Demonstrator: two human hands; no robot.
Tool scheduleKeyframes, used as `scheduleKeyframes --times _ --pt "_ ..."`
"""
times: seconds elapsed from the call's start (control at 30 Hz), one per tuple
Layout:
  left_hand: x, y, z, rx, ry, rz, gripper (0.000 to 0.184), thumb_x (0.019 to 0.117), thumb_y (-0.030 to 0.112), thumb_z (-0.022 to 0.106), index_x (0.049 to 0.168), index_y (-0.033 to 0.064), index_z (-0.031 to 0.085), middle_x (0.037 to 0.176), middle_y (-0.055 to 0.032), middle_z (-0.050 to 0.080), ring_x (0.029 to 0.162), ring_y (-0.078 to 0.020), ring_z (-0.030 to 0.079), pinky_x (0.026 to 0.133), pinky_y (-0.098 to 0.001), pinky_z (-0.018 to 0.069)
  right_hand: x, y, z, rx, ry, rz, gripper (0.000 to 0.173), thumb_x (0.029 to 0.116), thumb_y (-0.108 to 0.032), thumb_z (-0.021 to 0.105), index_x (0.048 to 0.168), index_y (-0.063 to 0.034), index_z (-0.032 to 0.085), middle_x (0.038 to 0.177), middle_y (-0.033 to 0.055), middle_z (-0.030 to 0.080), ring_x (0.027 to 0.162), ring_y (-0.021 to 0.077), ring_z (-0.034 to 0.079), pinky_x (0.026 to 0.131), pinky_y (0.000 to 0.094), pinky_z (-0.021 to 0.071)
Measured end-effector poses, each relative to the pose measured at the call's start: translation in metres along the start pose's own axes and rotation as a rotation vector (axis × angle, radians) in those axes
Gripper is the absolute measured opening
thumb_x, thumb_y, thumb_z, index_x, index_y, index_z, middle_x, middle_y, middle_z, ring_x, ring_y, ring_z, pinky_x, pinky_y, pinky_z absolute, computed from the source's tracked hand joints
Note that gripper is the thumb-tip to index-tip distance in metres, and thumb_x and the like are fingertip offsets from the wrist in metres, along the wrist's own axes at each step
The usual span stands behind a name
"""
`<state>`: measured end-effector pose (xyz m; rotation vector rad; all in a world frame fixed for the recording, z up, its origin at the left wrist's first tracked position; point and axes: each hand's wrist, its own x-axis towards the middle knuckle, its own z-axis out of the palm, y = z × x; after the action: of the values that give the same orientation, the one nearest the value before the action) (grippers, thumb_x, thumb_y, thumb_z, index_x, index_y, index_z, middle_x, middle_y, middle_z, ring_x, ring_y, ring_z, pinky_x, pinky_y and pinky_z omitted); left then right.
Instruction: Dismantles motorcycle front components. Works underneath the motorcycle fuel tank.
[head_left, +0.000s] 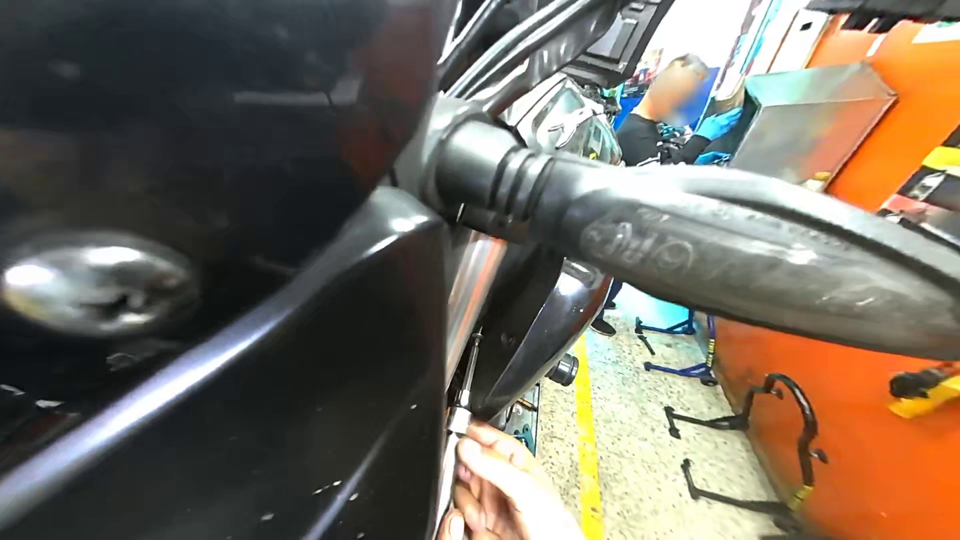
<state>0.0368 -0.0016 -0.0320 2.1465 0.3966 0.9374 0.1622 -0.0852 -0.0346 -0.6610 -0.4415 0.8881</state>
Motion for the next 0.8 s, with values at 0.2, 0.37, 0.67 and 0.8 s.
scheduleKeyframes --times 0.2,0.37,0.67,0.8 --pt "0.005 0.008 0.002 0.117 0.04 0.052 0.037 0.104 0.022 0.06 0.129 -0.0039 0.067 0.1 -0.0114 0.076 0.084 -0.0115 0.072 0.083 -0.0292 0.0595 -0.031 -0.063 -0.023 -1.307 -0.108 -0.62 0.019 0.0999 -0.026 0.068 0.106 -0.0106 0.077 0.081 -0.0024 0.071 0.068 0.0032 0.064 0.059 0.0231 0.0556" --pt "0.004 -0.002 0.008 0.023 0.116 0.099 0.034 0.1022 0.02 0.061 0.122 -0.0059 0.07 0.092 -0.0077 0.075 0.076 -0.0044 0.07 0.073 -0.0216 0.0606 0.01 -0.115 0.03 -2.248 0.061 -1.02 0.029 0.0946 -0.041 0.063 0.106 -0.0167 0.073 0.112 0.0019 0.072 0.12 0.0251 0.062 0.109 0.0582 0.0366" --pt "0.001 -0.005 0.009 -0.068 0.126 0.109 0.032 0.1003 0.013 0.061 0.124 -0.0076 0.068 0.09 -0.0093 0.074 0.072 -0.0045 0.068 0.071 -0.0227 0.0606 0.053 -0.097 0.044 -2.517 0.101 -0.875 0.022 0.0862 -0.026 0.072 0.096 -0.0063 0.073 0.088 0.0099 0.071 0.089 0.0314 0.069 0.107 0.0667 0.0381" --pt "0.002 -0.005 0.011 -0.109 0.122 0.106 0.032 0.101 0.011 0.06 0.125 -0.0079 0.067 0.091 -0.0096 0.073 0.072 -0.0046 0.067 0.071 -0.0221 0.0595 0.061 -0.088 0.051 -2.564 0.236 -0.769 0.029 0.0835 -0.024 0.074 0.106 -0.0058 0.073 0.096 0.0135 0.071 0.092 0.033 0.067 0.103 0.0638 0.0398"
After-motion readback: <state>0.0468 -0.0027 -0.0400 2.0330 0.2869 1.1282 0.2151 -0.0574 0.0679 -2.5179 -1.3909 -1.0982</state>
